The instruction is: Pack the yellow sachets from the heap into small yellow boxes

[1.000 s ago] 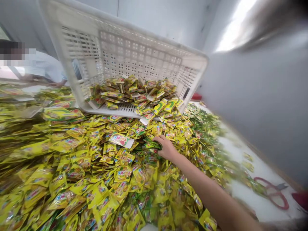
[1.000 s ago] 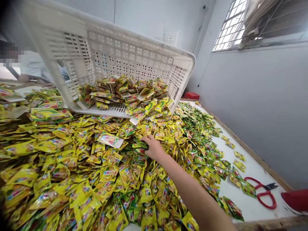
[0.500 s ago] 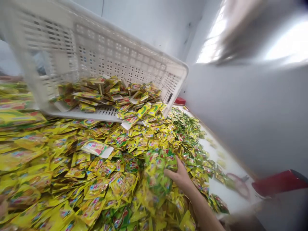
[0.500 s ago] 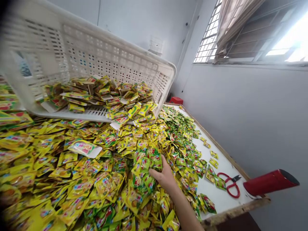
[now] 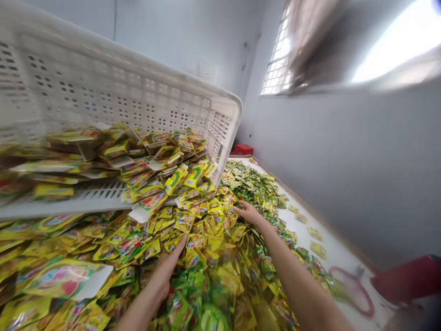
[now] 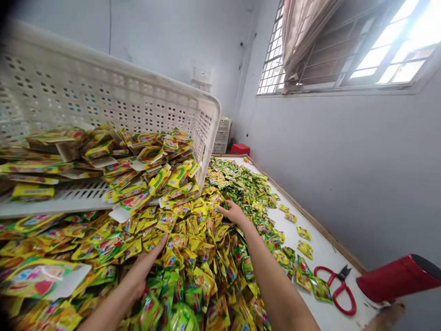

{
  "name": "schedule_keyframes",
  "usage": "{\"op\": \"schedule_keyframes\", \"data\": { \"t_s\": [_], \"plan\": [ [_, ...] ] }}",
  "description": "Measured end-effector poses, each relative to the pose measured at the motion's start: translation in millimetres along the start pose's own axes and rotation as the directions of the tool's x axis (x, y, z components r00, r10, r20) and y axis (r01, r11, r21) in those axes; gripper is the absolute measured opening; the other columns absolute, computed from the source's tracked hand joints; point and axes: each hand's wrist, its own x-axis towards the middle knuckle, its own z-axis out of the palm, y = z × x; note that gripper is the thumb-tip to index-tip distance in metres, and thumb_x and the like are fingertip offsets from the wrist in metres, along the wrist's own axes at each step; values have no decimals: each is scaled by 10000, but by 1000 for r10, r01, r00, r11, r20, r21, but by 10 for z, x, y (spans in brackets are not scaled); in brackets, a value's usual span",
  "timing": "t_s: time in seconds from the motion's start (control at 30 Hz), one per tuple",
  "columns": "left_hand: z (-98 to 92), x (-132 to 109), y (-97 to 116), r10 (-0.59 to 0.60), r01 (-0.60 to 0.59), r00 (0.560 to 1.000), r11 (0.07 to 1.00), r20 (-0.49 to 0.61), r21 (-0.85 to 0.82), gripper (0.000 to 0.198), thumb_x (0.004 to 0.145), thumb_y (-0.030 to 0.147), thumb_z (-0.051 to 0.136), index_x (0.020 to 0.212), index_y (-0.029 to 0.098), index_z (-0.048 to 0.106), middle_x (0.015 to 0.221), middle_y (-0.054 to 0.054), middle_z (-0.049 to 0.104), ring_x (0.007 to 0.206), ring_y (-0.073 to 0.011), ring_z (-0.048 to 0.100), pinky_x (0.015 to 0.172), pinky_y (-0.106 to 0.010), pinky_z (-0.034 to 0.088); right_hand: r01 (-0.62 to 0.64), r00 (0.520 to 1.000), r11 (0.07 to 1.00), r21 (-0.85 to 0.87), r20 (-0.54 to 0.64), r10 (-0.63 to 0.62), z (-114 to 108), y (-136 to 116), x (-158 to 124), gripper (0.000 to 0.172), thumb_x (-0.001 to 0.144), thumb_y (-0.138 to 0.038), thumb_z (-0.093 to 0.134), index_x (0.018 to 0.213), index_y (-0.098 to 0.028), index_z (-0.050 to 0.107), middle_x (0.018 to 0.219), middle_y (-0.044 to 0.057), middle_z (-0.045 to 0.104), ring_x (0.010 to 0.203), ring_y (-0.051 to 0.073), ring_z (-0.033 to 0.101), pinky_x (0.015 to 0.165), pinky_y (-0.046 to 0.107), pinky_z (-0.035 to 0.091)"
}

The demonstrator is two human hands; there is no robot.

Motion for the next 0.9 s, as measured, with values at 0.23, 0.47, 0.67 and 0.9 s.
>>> {"op": "schedule_keyframes", "data": {
  "t_s": [0.23, 0.47, 0.67, 0.9],
  "plan": [
    [458, -89, -48, 90, -97, 982, 995, 165, 35, 473, 683, 501, 750, 1004, 154, 722, 979, -119, 786, 907, -307, 740, 827, -398, 582, -68, 962, 997, 36, 269, 56, 292, 145, 160, 207, 642, -170, 703, 845, -141, 676, 736, 29, 709, 657, 179, 645, 613, 272, 517],
    [1032, -364, -16, 382, -450, 884, 852, 270, 267, 536, 571, 363, 831, 1078, 233, 715, 1129, -93, 702, 1094, -331, 622, 964, -423, 466, -50, 988, 994, 92, 152, 36, -122, 373, -230, 354, 577, -164, 599, 918, -149, 694, 727, 38, 720, 648, 230, 661, 592, 308, 533],
    [825, -334, 220, 479, -568, 823, 699, 305, 435, 744, 652, 544, 770, 1311, 267, 564, 1362, -97, 553, 1243, -312, 509, 1041, -391, 403, -26, 996, 997, 73, -85, 33, -351, 458, -391, 533, 529, -154, 601, 1056, -182, 673, 892, 65, 731, 703, 245, 677, 647, 360, 543],
    [-759, 232, 677, 501, -312, 853, 714, -145, 627, 485, 817, 497, 635, 1146, 141, 636, 1406, -202, 473, 1402, -449, 203, 1097, -633, 188, 300, 945, 953, -40, -122, -302, -368, -173, -223, 334, 610, -273, 675, 928, -187, 729, 913, 100, 739, 873, 300, 681, 771, 441, 532]
  ]
}}
